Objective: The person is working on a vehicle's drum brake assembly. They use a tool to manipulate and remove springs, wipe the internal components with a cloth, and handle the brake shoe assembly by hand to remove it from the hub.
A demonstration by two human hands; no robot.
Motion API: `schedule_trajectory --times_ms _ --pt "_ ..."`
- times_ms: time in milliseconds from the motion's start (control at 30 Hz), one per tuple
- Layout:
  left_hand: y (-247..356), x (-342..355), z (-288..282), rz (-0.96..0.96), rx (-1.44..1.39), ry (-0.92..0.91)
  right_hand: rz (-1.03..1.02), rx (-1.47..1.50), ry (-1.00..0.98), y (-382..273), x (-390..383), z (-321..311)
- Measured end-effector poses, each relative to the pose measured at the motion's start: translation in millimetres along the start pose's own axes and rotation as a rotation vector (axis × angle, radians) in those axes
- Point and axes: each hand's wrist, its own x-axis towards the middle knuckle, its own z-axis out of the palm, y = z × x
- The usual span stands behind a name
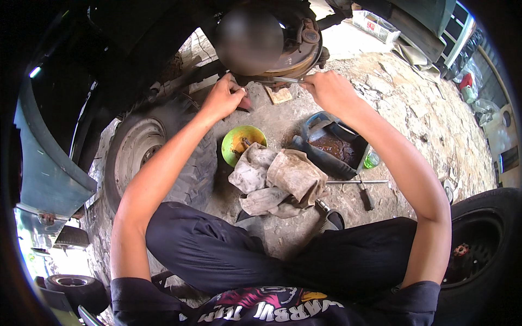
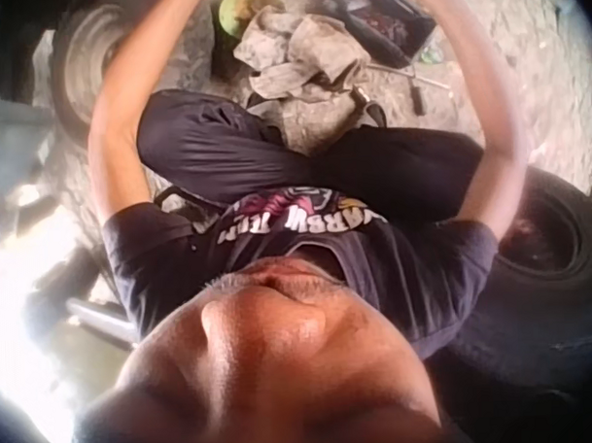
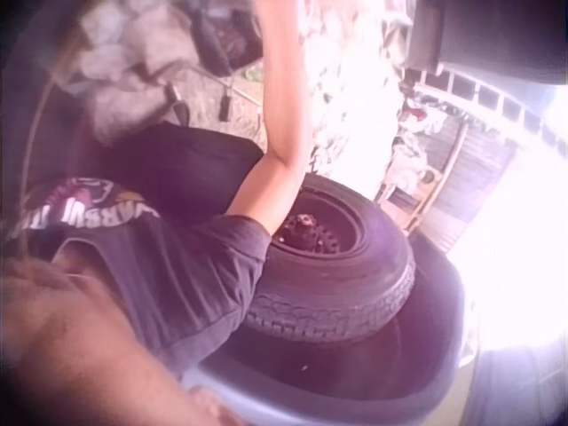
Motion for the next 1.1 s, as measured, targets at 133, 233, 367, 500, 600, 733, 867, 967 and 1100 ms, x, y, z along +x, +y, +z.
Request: schedule_trajectory --times_ms 133,233,367,500,600,733,867,967,1100 --pt "-1.3 6.3 4.7 -0.044 -0.017 -0.042 -0.051 -0.045 0.032 -14.2 7.7 9.8" --pt "5.4 5.3 10.1 -0.099 -0.050 -0.066 -0.081 0.025 0.087 -35.7 19.4 22.4" --pt "17.6 -1.5 -6.1 -0.075 0.076 -0.028 -0.174 0.172 0.060 -27.3 8.8 18.2" --pt "11.4 -2.9 -15.2 -0.027 0.005 0.066 -0.191 0.225 0.038 -30.4 -10.1 -20.8" --pt "16.7 1.2 -14.3 -0.097 -0.071 0.031 -0.298 0.100 0.095 -12.8 -19.9 -8.2" --pt "9.6 9.6 -3.6 -0.086 -0.024 -0.071 -0.255 -0.112 0.111 -41.1 -10.0 12.4" --pt "-6.9 13.1 8.8 -0.030 -0.054 -0.031 -0.291 -0.183 0.154 -56.1 5.9 19.8" --pt "-10.5 10.4 1.2 -0.043 -0.014 -0.037 -0.229 -0.225 0.020 -61.9 -6.6 4.1" --pt "6.5 -7.2 -35.7 -0.007 -0.006 0.002 -0.170 -0.246 -0.033 -68.6 -28.9 -7.2"
